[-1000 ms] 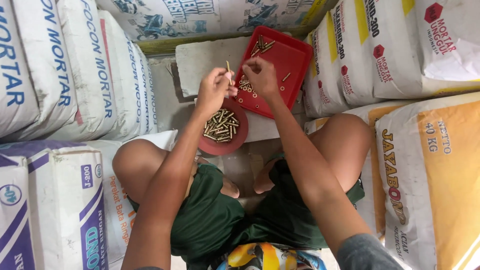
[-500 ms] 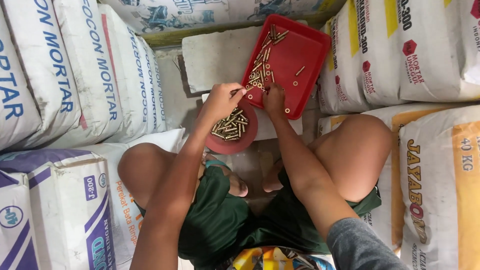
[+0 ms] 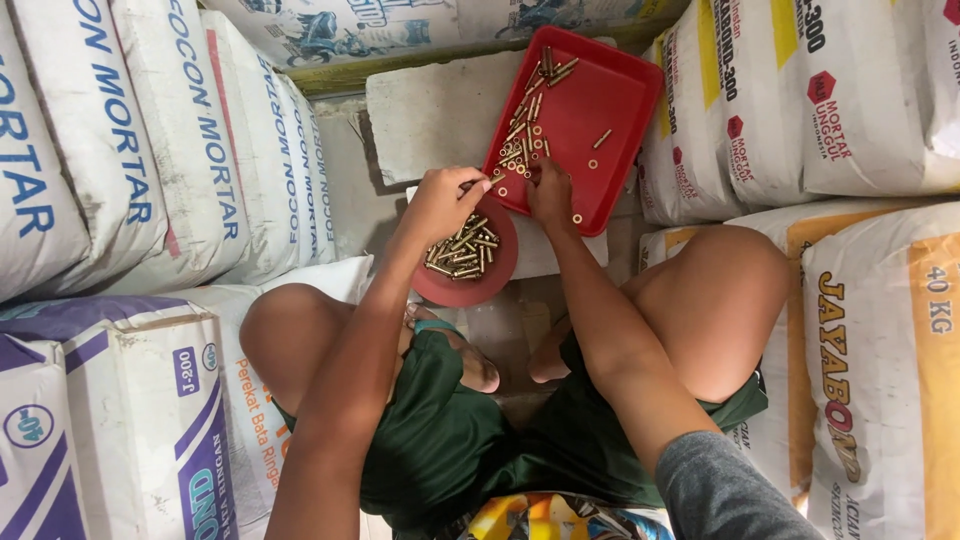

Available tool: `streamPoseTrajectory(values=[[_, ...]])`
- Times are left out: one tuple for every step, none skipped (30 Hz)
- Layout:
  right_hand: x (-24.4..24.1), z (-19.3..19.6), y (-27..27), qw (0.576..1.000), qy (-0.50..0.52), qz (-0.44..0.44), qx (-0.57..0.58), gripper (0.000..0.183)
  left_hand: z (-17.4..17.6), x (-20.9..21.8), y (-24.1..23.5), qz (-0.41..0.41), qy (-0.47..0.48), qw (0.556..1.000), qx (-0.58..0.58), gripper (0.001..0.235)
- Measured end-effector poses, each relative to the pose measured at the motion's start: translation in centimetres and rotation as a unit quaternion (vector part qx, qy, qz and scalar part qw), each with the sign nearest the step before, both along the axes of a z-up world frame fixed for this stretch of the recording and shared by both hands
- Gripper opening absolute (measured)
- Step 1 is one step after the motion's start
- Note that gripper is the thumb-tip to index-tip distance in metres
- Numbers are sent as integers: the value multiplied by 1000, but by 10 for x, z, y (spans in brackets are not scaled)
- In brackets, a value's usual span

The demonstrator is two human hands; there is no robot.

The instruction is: Assembling small brass components by inserting pins into them while sitting on the floor.

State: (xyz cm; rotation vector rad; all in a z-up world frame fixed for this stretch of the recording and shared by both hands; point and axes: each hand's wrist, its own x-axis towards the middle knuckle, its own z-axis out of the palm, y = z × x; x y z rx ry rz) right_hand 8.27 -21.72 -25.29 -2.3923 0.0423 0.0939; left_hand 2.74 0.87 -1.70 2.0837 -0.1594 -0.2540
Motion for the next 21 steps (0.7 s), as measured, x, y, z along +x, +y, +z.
streamPoseTrajectory(values=[[1,1,2,1000,-1,0,1,28,2,0,0,0,-1,1000,1,18],[2,2,3,1000,4,-9,-5,26,3,-1,0,-3,3,1000,8,19],[2,2,6,1000,9,-18,-11,25,4,-1,0,-6,8,1000,16,20],[5,2,7,1000,9,-17,-10,25,3,0,1,-5,8,1000,17,20],[6,2,8,1000,9,-23,-16,22,2,0,1,-3,11,1000,15,21],[8,2,10,999,9,-30,-22,19,1,0,1,-1,13,1000,13,21],[10,-1,10,999,10,-29,-21,19,2,1,1,0,13,1000,14,21],[12,-5,10,999,6,-35,-24,18,3,1,1,0,15,1000,15,22],[14,-8,9,999,3,-40,-27,17,3,0,1,0,17,1000,14,22],[15,-7,10,999,4,-40,-27,17,3,1,1,0,17,1000,15,22],[15,-6,10,998,8,-47,-33,16,3,1,1,1,16,1000,17,22],[15,-6,9,998,12,-54,-38,16,3,1,1,1,15,1000,19,22],[15,-6,8,998,12,-55,-39,16,2,2,2,1,14,1000,18,22],[14,-6,6,998,13,-57,-30,14,1,2,2,1,20,1000,11,21],[14,-6,4,998,13,-58,-22,13,1,3,2,2,24,1000,4,21],[13,0,4,998,12,-59,-23,13,-1,3,1,1,24,1000,3,21],[11,5,5,998,15,-58,-15,13,-3,3,2,2,26,1000,-4,21],[8,11,6,998,17,-57,-7,13,-4,3,2,2,28,1000,-12,20],[6,15,6,998,16,-58,-8,13,-4,2,2,1,27,1000,-12,20],[4,19,6,998,24,-52,7,15,-3,1,2,-1,27,999,-20,19],[3,24,7,998,32,-45,22,17,-1,1,2,-3,27,999,-29,19]])
